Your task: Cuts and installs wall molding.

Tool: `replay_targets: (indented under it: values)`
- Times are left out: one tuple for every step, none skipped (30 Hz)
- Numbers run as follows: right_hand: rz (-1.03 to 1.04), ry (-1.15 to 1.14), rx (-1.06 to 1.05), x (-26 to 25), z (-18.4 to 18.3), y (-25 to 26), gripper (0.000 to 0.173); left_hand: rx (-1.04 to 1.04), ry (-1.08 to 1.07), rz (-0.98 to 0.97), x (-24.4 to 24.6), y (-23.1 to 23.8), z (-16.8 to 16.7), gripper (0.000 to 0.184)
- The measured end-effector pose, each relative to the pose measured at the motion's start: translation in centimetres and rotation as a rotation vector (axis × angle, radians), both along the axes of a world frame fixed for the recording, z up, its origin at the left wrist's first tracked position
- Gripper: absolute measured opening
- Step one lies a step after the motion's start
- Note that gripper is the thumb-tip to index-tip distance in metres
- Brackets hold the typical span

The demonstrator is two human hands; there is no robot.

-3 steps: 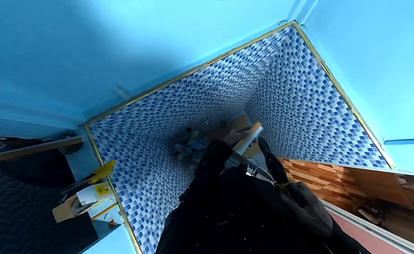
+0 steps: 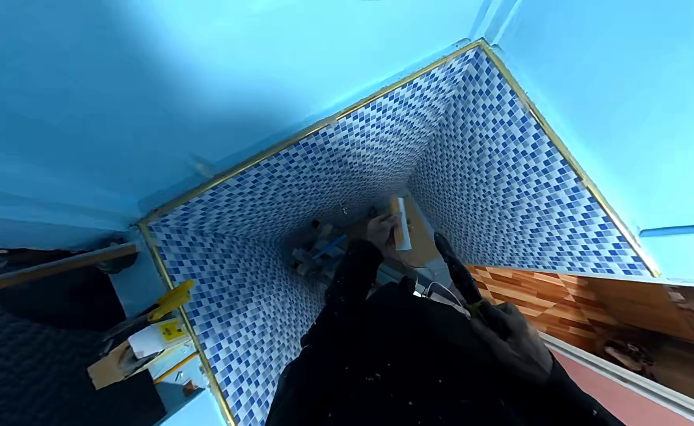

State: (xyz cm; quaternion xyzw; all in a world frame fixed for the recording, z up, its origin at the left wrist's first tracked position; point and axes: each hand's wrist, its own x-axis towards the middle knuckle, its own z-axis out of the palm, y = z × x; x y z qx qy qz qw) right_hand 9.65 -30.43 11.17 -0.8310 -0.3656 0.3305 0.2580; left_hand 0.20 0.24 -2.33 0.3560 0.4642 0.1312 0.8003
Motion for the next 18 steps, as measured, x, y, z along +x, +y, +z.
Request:
replay_targets:
  values:
    - [0.001, 0.026, -0.046, 0.3, -0.1, 0.0, 0.045, -0.024, 0.015, 0.108, 0.0, 0.1, 0.2, 0.032]
    - [0.003, 0.055, -0.082, 0.4, -0.3, 0.0, 0.044, -0.037, 0.015, 0.211, 0.0, 0.2, 0.8, 0.03]
    - [-0.002, 0.087, -0.107, 0.4, -0.6, 0.1, 0.043, -0.031, 0.019, 0.299, 0.0, 0.2, 1.6, 0.027]
    - [-0.005, 0.132, -0.129, 0.3, -0.8, 0.4, 0.042, -0.026, -0.001, 0.369, -0.1, 0.2, 2.3, 0.027]
    - [-0.008, 0.177, -0.141, 0.2, -0.8, 0.6, 0.041, -0.021, -0.025, 0.417, -0.3, 0.2, 2.9, 0.028]
    - [-0.01, 0.209, -0.137, 0.0, -1.0, 0.9, 0.041, -0.016, -0.051, 0.442, -0.5, 0.1, 3.7, 0.029]
    - [-0.003, 0.232, -0.119, -0.1, -1.2, 1.3, 0.042, -0.01, -0.078, 0.46, -0.7, 0.0, 4.4, 0.03]
    - [0.012, 0.263, -0.102, -0.1, -1.5, 1.7, 0.042, -0.002, -0.099, 0.473, -0.8, 0.0, 5.1, 0.03]
    - [0.035, 0.303, -0.094, -0.2, -1.6, 2.1, 0.042, 0.007, -0.116, 0.493, -0.8, -0.2, 5.6, 0.03]
    - [0.058, 0.335, -0.093, -0.3, -1.6, 2.7, 0.042, 0.013, -0.132, 0.519, -0.9, -0.3, 6.1, 0.028]
    - [0.075, 0.358, -0.09, -0.5, -1.6, 3.2, 0.043, 0.022, -0.148, 0.536, -0.9, -0.4, 6.5, 0.026]
    - [0.085, 0.381, -0.092, -0.7, -1.8, 3.6, 0.045, 0.031, -0.162, 0.545, -1.0, -0.5, 6.9, 0.024]
    - [0.093, 0.393, -0.092, -1.0, -2.0, 3.9, 0.047, 0.036, -0.172, 0.56, -1.1, -0.6, 7.4, 0.024]
    - [0.103, 0.407, -0.088, -1.2, -2.3, 4.2, 0.05, 0.041, -0.175, 0.582, -1.2, -0.7, 7.7, 0.023]
    - [0.115, 0.425, -0.076, -1.5, -2.5, 4.4, 0.051, 0.045, -0.178, 0.604, -1.2, -0.7, 8.1, 0.023]
    - [0.127, 0.449, -0.06, -1.7, -2.6, 4.6, 0.052, 0.056, -0.174, 0.627, -1.3, -0.8, 8.4, 0.022]
    - [0.134, 0.474, -0.044, -1.9, -2.8, 4.7, 0.052, 0.063, -0.174, 0.642, -1.4, -0.8, 8.6, 0.022]
    - [0.132, 0.489, -0.021, -2.1, -2.9, 4.8, 0.052, 0.069, -0.179, 0.642, -1.7, -0.7, 8.7, 0.023]
